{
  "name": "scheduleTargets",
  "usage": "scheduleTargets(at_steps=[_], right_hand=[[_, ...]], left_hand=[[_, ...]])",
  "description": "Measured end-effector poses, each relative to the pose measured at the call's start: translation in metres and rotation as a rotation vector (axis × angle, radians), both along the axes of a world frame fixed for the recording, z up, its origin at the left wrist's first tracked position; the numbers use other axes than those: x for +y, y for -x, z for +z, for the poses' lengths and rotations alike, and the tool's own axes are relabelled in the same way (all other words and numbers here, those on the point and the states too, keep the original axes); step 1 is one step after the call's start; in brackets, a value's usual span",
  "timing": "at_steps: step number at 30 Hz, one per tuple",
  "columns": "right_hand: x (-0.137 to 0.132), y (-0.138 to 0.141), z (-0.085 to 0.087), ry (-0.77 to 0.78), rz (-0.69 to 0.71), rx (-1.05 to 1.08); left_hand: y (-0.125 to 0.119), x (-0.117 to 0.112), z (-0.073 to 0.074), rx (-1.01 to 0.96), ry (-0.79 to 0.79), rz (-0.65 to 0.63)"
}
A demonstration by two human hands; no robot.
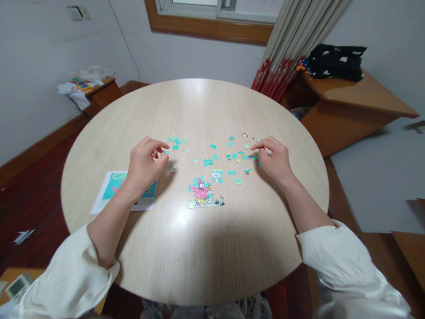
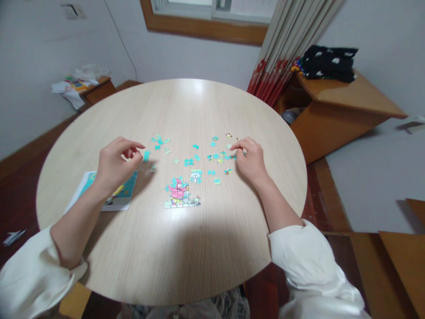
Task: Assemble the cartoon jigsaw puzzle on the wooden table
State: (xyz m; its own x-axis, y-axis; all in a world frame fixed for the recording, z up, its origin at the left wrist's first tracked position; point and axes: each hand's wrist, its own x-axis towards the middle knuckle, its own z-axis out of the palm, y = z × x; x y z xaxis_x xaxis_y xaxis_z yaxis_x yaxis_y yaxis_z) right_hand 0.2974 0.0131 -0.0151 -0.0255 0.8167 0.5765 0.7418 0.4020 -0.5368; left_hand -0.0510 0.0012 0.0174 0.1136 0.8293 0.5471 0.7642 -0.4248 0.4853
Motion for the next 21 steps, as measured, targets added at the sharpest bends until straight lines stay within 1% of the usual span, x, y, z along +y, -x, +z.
scheduleTargets(at_steps=[21], right_hand=[[-0.0016,0.0022,0.0011,0.03,0.008,-0.001]], left_hand=[[-0.0035,-0.0023,0.0012,0.015,0.057,-0.033]])
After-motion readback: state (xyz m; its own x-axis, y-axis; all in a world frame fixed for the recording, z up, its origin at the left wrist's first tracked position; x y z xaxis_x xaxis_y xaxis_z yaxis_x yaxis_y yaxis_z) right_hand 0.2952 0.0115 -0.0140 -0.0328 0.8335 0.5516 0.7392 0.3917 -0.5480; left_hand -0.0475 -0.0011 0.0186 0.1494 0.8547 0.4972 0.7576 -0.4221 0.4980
